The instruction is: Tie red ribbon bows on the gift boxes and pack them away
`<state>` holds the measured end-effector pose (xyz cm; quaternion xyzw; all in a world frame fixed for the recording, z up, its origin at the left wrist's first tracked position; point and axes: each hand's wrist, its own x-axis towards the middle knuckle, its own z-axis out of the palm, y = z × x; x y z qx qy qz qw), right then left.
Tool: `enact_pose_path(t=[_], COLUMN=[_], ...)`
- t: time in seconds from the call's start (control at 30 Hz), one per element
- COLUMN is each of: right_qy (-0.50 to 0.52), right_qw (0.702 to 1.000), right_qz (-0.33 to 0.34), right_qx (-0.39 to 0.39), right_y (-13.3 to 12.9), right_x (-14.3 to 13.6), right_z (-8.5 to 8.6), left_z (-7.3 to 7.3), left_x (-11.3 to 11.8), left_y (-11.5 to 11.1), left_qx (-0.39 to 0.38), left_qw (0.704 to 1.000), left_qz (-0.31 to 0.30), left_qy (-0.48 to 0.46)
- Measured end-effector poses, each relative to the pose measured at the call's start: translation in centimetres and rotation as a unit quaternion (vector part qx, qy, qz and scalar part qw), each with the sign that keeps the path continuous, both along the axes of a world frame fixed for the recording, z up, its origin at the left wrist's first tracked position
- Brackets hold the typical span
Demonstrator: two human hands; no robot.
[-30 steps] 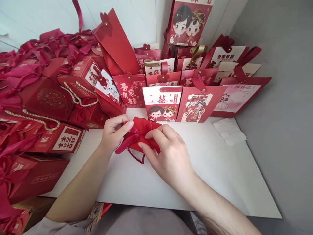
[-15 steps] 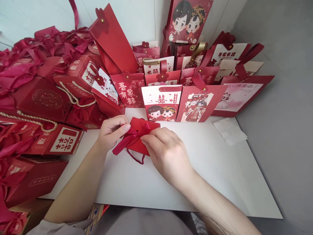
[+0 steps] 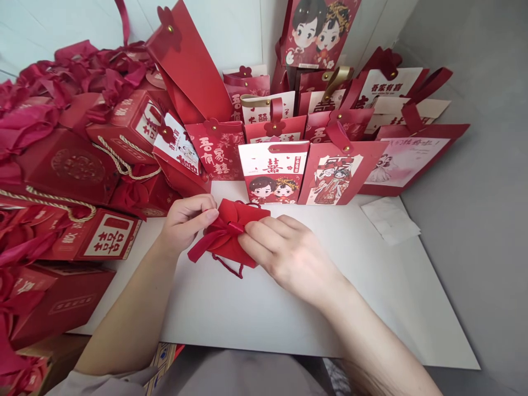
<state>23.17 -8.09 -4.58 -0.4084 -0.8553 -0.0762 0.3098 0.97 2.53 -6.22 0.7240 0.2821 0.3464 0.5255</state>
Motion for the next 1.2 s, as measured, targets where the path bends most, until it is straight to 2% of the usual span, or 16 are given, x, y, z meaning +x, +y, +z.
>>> enact_pose_path(t=[0.17, 0.37, 0.6, 0.67, 0.87, 0.97, 1.1, 1.17, 1.2], right_qy=[0.006, 0.095, 0.088, 0.089, 0.125, 0.173, 0.259, 0.263, 0.251], right_qw=[0.999, 0.986, 0.988, 0.99, 0.987, 0.972, 0.913, 0.897, 0.901], right_qz=[0.011, 0.046, 0.073, 0.06, -0.038, -0.063, -0.11, -0.105, -0.087], right_qx=[-0.053, -0.127, -0.1, -0.087, -0.099, -0.148, -0.294, -0.339, -0.344], right_y=[0.1, -0.1, -0.2, -0.2, -0.3, -0.5, -0.9, -0.9, -0.8], right_x=[0.7, 1.1, 0.7, 0.5, -0.6, -0.8, -0.4, 0.3, 0.7], right_z=[-0.1, 0.1, 0.2, 0.0, -0.5, -0.3, 0.3, 0.5, 0.5], left_z=[0.1, 0.6, 1.6, 1.8, 1.9, 2.0, 2.1, 2.0, 2.0], left_x=[0.0, -0.2, -0.6, -0.7, -0.9, -0.9, -0.9, -0.9, -0.9], left_y=[-0.1, 0.0, 0.0, 0.0, -0.1, -0.1, -0.2, -0.2, -0.2], left_qx=[-0.016, 0.01, 0.055, 0.056, 0.048, 0.045, 0.037, 0.031, 0.026], left_qw=[1.0, 0.999, 0.996, 0.995, 0.994, 0.994, 0.994, 0.995, 0.996], left_qz=[0.002, 0.028, 0.01, -0.001, -0.013, -0.023, -0.024, -0.02, -0.018], left_qy=[0.006, 0.031, 0.072, 0.088, 0.099, 0.101, 0.1, 0.091, 0.086])
